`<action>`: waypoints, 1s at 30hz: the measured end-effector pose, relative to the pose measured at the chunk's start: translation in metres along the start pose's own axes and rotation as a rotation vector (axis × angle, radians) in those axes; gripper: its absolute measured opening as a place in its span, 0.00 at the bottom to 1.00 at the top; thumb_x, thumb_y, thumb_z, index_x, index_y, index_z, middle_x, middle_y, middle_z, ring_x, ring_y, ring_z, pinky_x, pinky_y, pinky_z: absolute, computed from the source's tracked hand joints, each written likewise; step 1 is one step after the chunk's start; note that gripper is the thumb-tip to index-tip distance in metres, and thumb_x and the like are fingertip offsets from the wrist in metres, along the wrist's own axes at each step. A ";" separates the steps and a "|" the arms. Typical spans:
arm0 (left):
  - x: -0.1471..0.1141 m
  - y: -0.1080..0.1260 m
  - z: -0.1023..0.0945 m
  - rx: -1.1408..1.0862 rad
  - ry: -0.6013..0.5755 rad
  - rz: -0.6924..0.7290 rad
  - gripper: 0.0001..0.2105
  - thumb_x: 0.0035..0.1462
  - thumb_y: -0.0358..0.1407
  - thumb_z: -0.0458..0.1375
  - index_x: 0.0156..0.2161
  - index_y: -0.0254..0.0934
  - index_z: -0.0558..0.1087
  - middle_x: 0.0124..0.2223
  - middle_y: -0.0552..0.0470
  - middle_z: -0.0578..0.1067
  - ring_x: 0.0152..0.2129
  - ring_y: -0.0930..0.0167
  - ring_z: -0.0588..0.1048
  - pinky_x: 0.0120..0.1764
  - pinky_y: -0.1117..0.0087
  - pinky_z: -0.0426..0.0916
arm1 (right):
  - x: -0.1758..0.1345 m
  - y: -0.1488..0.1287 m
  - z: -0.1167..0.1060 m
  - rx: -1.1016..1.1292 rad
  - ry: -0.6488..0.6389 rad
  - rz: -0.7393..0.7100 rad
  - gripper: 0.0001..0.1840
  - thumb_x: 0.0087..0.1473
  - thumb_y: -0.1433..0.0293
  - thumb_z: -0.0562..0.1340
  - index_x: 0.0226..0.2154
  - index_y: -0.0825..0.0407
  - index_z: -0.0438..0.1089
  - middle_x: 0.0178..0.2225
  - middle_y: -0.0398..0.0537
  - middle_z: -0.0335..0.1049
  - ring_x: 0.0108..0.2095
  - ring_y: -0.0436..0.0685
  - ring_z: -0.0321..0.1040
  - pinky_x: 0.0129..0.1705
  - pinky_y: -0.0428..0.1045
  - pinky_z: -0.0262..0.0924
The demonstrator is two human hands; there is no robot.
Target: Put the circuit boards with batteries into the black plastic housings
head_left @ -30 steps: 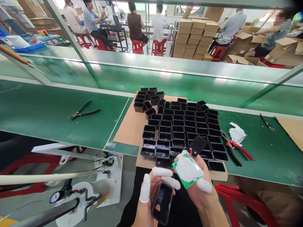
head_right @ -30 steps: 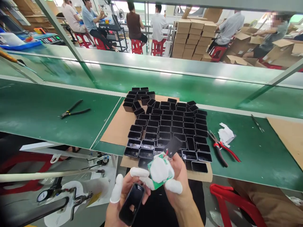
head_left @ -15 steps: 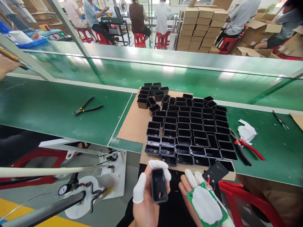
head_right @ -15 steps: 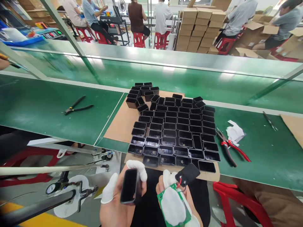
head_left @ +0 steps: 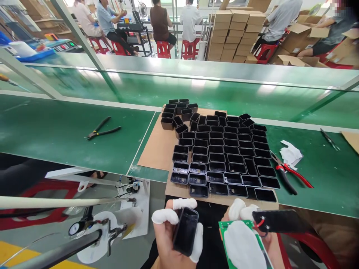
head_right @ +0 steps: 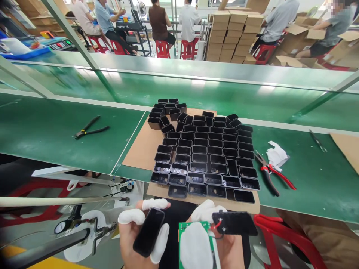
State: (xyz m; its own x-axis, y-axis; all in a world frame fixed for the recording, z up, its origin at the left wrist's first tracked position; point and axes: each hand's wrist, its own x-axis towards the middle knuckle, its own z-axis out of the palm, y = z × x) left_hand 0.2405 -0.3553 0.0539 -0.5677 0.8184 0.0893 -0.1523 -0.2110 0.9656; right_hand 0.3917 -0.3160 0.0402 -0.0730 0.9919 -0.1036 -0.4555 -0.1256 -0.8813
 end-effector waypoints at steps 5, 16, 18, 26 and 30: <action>-0.005 -0.006 0.005 0.024 0.064 -0.002 0.20 0.67 0.42 0.71 0.43 0.47 0.60 0.53 0.50 0.78 0.41 0.69 0.77 0.44 0.67 0.72 | -0.001 -0.011 0.015 0.099 0.056 0.010 0.20 0.54 0.47 0.77 0.31 0.45 0.80 0.31 0.53 0.79 0.42 0.73 0.81 0.49 0.68 0.83; -0.001 -0.020 -0.025 -0.200 0.099 -0.201 0.17 0.61 0.39 0.73 0.33 0.42 0.67 0.44 0.52 0.82 0.43 0.62 0.80 0.44 0.63 0.77 | -0.028 0.013 0.015 -0.086 -0.042 -0.004 0.27 0.47 0.44 0.81 0.39 0.47 0.85 0.36 0.57 0.80 0.45 0.76 0.81 0.49 0.66 0.83; -0.003 -0.019 -0.025 -0.229 0.089 -0.262 0.19 0.60 0.41 0.74 0.32 0.42 0.66 0.43 0.50 0.81 0.44 0.61 0.80 0.44 0.62 0.77 | -0.029 0.021 0.014 -0.133 -0.066 -0.081 0.32 0.36 0.45 0.86 0.39 0.46 0.85 0.38 0.57 0.81 0.47 0.78 0.81 0.50 0.66 0.82; -0.007 0.003 0.010 -0.251 0.036 -0.119 0.15 0.71 0.42 0.66 0.37 0.44 0.65 0.44 0.54 0.80 0.41 0.66 0.80 0.48 0.61 0.77 | -0.027 0.040 0.010 -0.120 -0.076 -0.296 0.28 0.43 0.45 0.83 0.42 0.43 0.85 0.39 0.57 0.82 0.45 0.76 0.81 0.47 0.65 0.82; -0.006 0.009 0.019 -0.164 -0.023 -0.028 0.14 0.71 0.45 0.66 0.41 0.47 0.63 0.48 0.53 0.80 0.42 0.64 0.81 0.48 0.61 0.77 | -0.027 0.039 0.003 -0.134 -0.141 -0.318 0.33 0.46 0.46 0.81 0.51 0.41 0.85 0.40 0.57 0.82 0.42 0.75 0.81 0.45 0.63 0.82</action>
State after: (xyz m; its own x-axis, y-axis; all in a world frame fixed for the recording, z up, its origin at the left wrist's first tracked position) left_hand 0.2577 -0.3523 0.0670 -0.5427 0.8370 0.0704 -0.2989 -0.2707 0.9151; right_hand 0.3730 -0.3472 0.0104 -0.0729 0.9677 0.2412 -0.3558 0.2006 -0.9128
